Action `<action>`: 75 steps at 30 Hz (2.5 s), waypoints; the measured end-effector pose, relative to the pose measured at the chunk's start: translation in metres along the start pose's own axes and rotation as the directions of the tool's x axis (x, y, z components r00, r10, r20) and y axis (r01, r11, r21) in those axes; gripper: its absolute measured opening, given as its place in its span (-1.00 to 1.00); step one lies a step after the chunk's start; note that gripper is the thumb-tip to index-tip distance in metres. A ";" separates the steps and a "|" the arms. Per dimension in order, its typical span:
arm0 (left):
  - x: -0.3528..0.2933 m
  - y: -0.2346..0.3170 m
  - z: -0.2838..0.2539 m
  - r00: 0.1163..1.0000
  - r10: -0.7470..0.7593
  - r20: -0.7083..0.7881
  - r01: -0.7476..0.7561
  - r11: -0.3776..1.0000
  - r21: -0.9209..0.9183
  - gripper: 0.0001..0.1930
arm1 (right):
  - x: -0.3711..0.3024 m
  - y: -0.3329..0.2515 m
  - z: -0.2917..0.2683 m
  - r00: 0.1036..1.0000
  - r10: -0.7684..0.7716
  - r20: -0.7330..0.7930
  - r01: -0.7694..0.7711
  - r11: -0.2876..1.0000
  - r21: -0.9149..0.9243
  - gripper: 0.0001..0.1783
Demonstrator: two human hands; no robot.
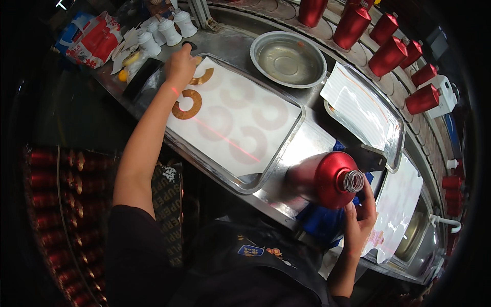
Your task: The person picks up a red bottle, cleans its neck with a cloth, and applies a gold circular label to the bottle's neck. They then apply a rectangular label to the bottle's body, smooth it, and place the bottle on a tray. The person repeats the process with another bottle.
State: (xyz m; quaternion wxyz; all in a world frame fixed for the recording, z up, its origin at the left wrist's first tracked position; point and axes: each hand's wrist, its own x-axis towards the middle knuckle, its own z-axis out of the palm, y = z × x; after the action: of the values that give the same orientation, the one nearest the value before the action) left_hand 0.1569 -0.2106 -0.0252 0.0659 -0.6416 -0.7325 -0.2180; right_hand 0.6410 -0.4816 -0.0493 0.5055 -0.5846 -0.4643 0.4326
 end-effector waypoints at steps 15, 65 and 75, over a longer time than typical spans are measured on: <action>-0.192 0.147 -0.125 0.963 -0.065 0.261 0.268 0.321 -0.909 -0.71 | -0.047 -0.008 0.158 0.790 0.131 0.599 -0.489 0.725 0.485 -0.36; -0.241 0.251 -0.060 0.887 0.354 0.296 0.350 -0.098 -0.932 -0.43 | 0.030 -0.041 0.031 0.947 -0.317 0.046 0.245 0.809 0.534 -0.07; -0.241 0.250 -0.058 0.887 0.351 0.299 0.367 -0.144 -0.919 -0.42 | 0.031 -0.037 0.031 0.935 -0.342 0.096 0.263 0.849 0.458 -0.03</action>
State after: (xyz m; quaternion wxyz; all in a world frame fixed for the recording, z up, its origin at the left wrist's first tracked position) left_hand 0.4285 -0.4328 -0.0050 -0.6202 -0.4881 -0.3014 -0.5350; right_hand 0.6130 -0.4435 -0.0175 0.6433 -0.3350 -0.4837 0.4899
